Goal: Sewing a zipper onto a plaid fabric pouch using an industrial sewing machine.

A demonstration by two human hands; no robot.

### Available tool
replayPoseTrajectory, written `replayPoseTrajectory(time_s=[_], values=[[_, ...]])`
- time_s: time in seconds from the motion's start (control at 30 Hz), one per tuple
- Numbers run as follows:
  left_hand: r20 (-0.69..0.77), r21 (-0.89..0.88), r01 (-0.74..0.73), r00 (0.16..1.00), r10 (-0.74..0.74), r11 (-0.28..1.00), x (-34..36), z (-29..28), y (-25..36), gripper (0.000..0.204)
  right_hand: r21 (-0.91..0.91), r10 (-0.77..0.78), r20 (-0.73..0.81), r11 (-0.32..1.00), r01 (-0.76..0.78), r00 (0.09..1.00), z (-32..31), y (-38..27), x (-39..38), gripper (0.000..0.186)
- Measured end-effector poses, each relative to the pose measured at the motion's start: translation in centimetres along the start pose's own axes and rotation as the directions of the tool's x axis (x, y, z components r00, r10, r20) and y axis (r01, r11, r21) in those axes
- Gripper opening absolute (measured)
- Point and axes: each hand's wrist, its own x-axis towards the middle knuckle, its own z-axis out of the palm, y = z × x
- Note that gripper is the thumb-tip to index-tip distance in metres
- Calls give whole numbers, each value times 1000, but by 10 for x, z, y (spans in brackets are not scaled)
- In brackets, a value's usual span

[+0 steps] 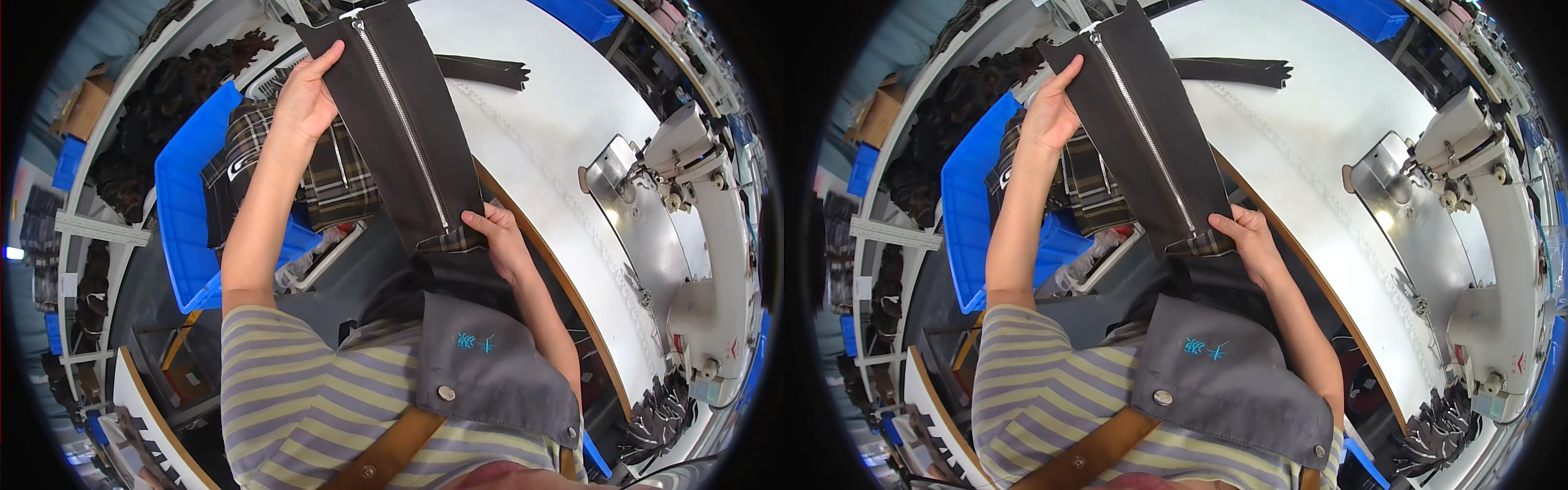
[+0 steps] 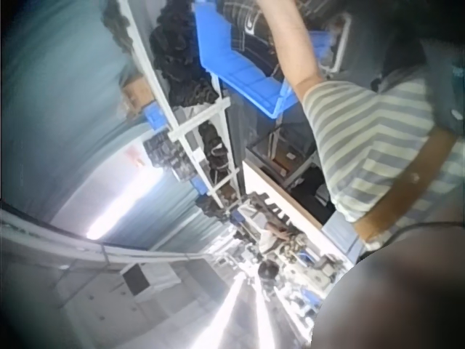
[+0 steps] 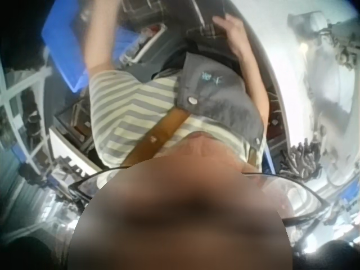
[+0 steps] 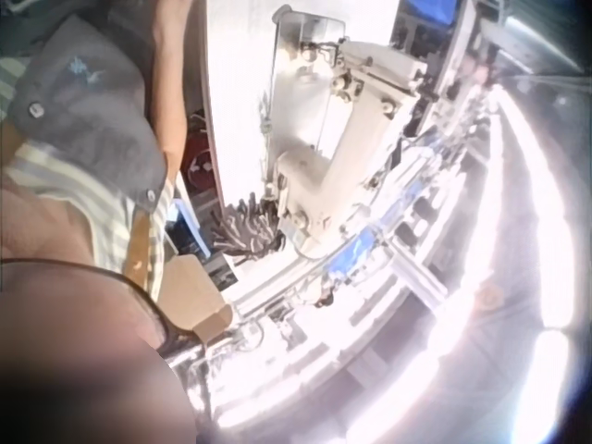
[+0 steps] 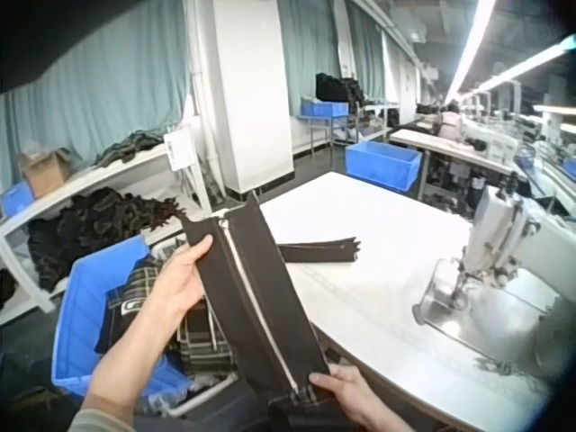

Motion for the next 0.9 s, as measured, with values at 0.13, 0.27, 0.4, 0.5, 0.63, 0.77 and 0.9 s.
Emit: replayPoseTrajectory(time_s=[0.13,0.27,0.4,0.5,0.63,0.77,0.9], values=[[6,-23,2,1000,-1,1000,5,0,-5,19,-27,-7,-34,1000,6,999,0,-4,-3,18],[16,-42,6,1000,-5,999,7,2,-8,20,-7,-17,-29,1000,17,999,0,-5,-5,18],[25,-43,-2,1000,4,999,9,3,-11,21,-13,-27,-57,1000,26,998,-2,-5,-7,19],[31,-37,7,1000,-6,999,12,3,-12,21,-15,-35,-68,999,34,997,-3,-5,-8,18],[34,-30,30,999,-29,999,18,1,-14,22,-52,-76,-66,996,73,995,-5,-6,-10,18],[72,-34,65,995,-63,997,29,-3,-16,21,-28,-79,-61,997,78,995,-9,-8,-13,18],[79,43,40,996,-44,998,41,-10,-14,23,-28,-75,-67,997,73,995,-9,-10,-16,19]])
